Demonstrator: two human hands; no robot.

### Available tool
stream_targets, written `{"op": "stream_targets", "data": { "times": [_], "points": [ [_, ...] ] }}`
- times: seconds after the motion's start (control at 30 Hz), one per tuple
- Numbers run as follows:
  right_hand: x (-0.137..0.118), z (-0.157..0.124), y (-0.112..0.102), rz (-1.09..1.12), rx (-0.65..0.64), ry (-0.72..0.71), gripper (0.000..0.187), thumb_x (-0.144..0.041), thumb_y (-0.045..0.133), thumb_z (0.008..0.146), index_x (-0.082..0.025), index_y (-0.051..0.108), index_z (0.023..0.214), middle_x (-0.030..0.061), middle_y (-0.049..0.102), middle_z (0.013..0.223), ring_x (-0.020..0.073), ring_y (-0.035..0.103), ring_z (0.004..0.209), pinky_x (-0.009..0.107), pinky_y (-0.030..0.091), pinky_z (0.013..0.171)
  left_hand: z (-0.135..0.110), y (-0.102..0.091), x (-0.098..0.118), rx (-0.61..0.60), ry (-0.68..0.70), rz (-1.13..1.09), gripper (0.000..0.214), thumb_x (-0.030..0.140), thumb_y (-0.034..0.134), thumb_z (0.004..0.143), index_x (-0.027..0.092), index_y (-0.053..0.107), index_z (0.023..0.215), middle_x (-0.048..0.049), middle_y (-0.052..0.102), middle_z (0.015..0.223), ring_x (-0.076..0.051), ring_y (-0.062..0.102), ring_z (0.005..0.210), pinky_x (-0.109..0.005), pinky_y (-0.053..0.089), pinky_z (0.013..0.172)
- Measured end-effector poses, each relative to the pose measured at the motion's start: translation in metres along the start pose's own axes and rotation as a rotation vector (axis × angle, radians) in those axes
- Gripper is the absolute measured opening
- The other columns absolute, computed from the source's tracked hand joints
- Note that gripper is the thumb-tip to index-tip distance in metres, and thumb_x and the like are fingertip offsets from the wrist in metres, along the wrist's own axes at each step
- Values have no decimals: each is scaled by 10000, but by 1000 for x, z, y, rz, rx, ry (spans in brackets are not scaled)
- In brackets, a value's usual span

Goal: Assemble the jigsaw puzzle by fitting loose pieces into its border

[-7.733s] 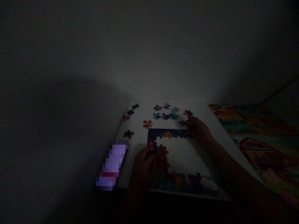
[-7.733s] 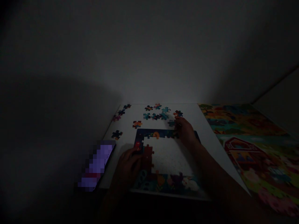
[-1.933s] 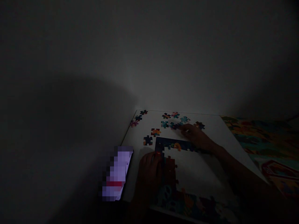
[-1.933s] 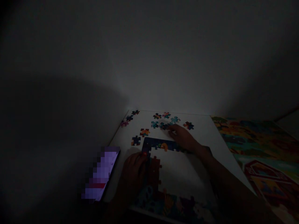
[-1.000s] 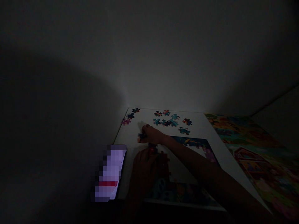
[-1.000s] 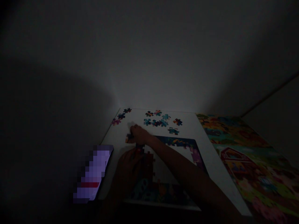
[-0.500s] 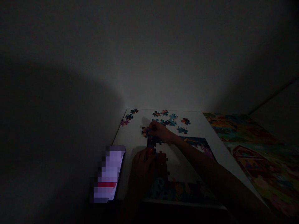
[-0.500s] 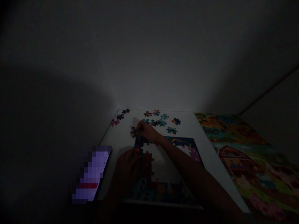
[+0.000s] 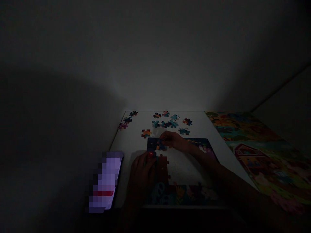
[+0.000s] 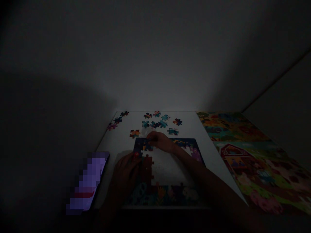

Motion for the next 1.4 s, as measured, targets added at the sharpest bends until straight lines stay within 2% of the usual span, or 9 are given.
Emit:
{"op": "stream_targets", "data": {
  "times": [0.2,0.33,0.47,0.7,0.87,1.0,1.17,1.3,1.4],
  "points": [
    [0,-4,-1,28,41,-33,313,-340,762,715,-175,622,942,17,664,827,155,623,762,310,491,724,1,0,1,0,29,21,311,165,483,926,264,674,1150,-84,586,1311,-261,535,1203,-473,486,994],
    [4,-4,2,62,29,-42,326,-360,763,714,-174,619,940,18,666,819,154,622,756,315,496,727,0,0,-1,-12,12,27,320,162,490,920,272,668,1164,-79,579,1322,-263,533,1204,-473,486,990],
    [4,-4,-4,96,67,-36,317,-362,754,707,-180,590,908,-1,630,756,136,585,663,296,474,645,-1,0,-1,-11,0,24,319,167,483,930,273,665,1169,-81,569,1334,-266,522,1219,-486,477,1001],
    [2,-17,-72,-36,458,17,260,-365,719,676,-210,529,762,-34,555,676,134,518,629,281,416,613,0,-1,-1,14,-4,19,298,183,492,929,274,671,1148,-79,580,1320,-268,529,1207,-497,482,999],
    [7,-24,-97,-55,582,52,282,-398,698,643,-220,492,714,-40,532,633,126,473,566,272,376,561,1,-4,1,34,21,-10,304,185,468,937,266,667,1152,-80,591,1309,-262,537,1204,-497,488,997],
    [10,-18,-96,-40,576,57,272,-366,691,632,-217,489,736,-40,540,640,130,492,577,265,381,545,1,-4,1,22,7,-20,310,174,470,931,273,665,1151,-78,594,1300,-262,542,1195,-505,497,982],
    [4,6,-78,-73,484,71,265,-306,679,661,-212,503,834,-20,607,725,133,546,590,267,435,538,0,-5,2,33,-19,-46,317,133,468,922,261,671,1130,-78,597,1293,-253,541,1196,-496,499,987],
    [0,28,-68,-171,473,93,364,-209,622,725,-204,541,1081,-10,650,751,132,579,571,263,460,536,-1,-5,1,43,-20,-34,323,114,496,902,255,667,1137,-80,599,1291,-260,537,1206,-509,499,993],
    [-5,42,-60,-330,448,44,309,-174,603,746,-200,607,1054,19,685,788,153,620,634,281,489,583,-2,-3,2,41,7,-33,319,115,501,899,256,661,1137,-80,596,1295,-255,548,1186,-504,515,977]
  ]
}}
Point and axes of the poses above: each hand's wrist, its own z-axis towards the middle knuckle, its own y-axis out of the palm, x = y × z, the point moved 10 cm from there along z, towards the middle knuckle
